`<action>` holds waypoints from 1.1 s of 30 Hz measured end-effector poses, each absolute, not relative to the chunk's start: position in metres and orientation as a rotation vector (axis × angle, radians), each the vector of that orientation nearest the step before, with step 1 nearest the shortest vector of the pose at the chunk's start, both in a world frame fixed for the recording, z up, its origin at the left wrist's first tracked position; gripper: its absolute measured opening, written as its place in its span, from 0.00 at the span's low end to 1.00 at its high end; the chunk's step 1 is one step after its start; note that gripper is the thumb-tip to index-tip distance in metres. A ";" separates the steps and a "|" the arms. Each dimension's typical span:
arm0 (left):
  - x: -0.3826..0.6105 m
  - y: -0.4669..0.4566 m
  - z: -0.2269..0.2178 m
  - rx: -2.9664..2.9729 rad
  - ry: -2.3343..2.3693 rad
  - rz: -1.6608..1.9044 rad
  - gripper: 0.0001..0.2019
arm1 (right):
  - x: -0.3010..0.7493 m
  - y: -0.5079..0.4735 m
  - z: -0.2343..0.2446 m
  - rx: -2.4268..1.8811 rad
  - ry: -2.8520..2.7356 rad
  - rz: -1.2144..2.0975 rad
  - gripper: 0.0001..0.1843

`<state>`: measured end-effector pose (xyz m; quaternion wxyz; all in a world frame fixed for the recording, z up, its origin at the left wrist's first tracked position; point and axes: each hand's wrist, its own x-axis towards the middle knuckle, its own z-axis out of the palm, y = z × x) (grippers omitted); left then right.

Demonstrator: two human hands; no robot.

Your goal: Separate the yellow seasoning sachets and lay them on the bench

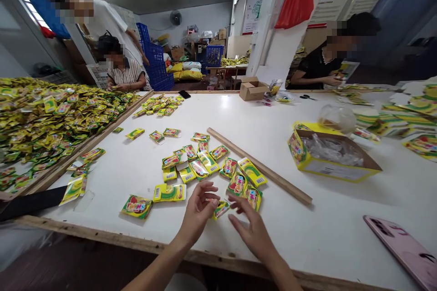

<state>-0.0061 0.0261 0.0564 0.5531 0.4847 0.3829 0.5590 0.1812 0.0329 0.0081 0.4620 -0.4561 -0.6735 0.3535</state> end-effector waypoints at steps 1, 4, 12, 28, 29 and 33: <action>-0.005 0.023 0.056 1.157 0.898 1.318 0.19 | 0.169 0.027 0.007 -1.132 -1.556 1.056 0.26; 0.001 0.013 0.056 1.260 0.910 1.276 0.19 | 0.148 0.020 0.003 -1.162 -1.142 1.568 0.35; 0.006 0.006 0.043 1.821 1.160 1.398 0.12 | 0.144 0.014 0.012 -0.935 -0.899 1.603 0.30; -0.012 0.008 0.006 1.273 0.984 1.111 0.20 | 0.153 0.010 -0.003 -1.144 -1.344 1.119 0.20; -0.015 0.008 0.005 1.258 0.974 1.087 0.20 | 0.154 0.011 -0.002 -1.148 -1.378 1.137 0.21; -0.024 0.009 0.007 1.240 0.952 1.029 0.20 | 0.156 0.018 0.001 -1.187 -1.456 1.152 0.25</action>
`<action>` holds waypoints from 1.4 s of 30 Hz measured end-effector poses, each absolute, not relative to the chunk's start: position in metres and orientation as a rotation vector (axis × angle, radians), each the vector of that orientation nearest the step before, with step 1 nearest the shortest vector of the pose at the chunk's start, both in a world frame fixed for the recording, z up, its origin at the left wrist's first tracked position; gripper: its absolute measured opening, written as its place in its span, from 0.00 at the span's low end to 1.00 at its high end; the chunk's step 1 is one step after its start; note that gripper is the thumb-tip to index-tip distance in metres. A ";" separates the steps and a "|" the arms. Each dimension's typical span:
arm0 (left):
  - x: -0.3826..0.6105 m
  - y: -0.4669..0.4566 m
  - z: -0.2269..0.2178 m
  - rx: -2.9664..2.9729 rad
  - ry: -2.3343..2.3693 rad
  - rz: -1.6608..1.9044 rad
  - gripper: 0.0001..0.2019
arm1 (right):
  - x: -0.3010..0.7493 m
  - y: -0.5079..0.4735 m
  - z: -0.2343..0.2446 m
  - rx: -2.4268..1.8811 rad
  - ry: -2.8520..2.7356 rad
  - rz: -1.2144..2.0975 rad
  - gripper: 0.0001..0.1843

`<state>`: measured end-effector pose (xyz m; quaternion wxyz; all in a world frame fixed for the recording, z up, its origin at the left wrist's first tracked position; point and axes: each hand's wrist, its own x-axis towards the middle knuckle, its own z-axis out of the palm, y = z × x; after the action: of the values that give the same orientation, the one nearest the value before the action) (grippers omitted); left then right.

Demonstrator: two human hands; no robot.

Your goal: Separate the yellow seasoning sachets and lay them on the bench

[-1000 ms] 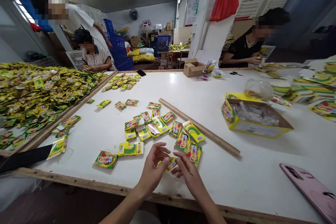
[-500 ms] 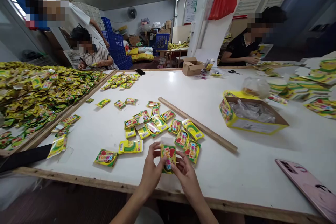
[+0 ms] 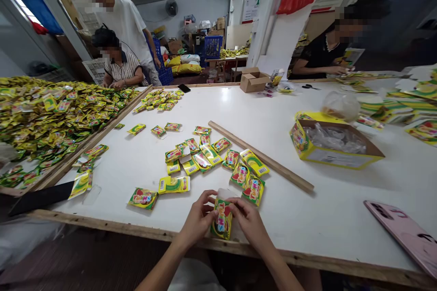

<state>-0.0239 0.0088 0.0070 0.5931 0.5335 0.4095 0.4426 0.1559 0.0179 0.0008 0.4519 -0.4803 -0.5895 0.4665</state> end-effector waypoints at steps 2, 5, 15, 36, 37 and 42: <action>-0.028 0.009 0.009 1.247 0.961 1.005 0.20 | 0.155 0.022 0.003 -1.192 -1.491 1.154 0.26; -0.031 0.010 0.009 1.262 1.003 0.995 0.17 | 0.150 0.026 0.005 -1.164 -1.506 1.112 0.26; -0.023 0.008 0.009 1.209 0.969 1.251 0.10 | 0.132 0.018 -0.007 -1.045 -1.265 1.153 0.20; -0.022 0.003 0.015 1.235 1.136 1.205 0.10 | 0.132 0.008 0.012 -1.137 -1.487 1.041 0.17; -0.023 0.001 0.014 1.248 1.127 1.183 0.10 | 0.131 0.006 0.010 -1.114 -1.487 1.057 0.16; -0.030 -0.005 0.017 1.443 1.172 1.161 0.11 | 0.152 -0.013 0.010 -1.165 -1.460 0.927 0.15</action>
<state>-0.0300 -0.0049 0.0174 0.4573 0.5856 0.4754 0.4712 0.1515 -0.0132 0.0096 0.5040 -0.4825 -0.6047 0.3841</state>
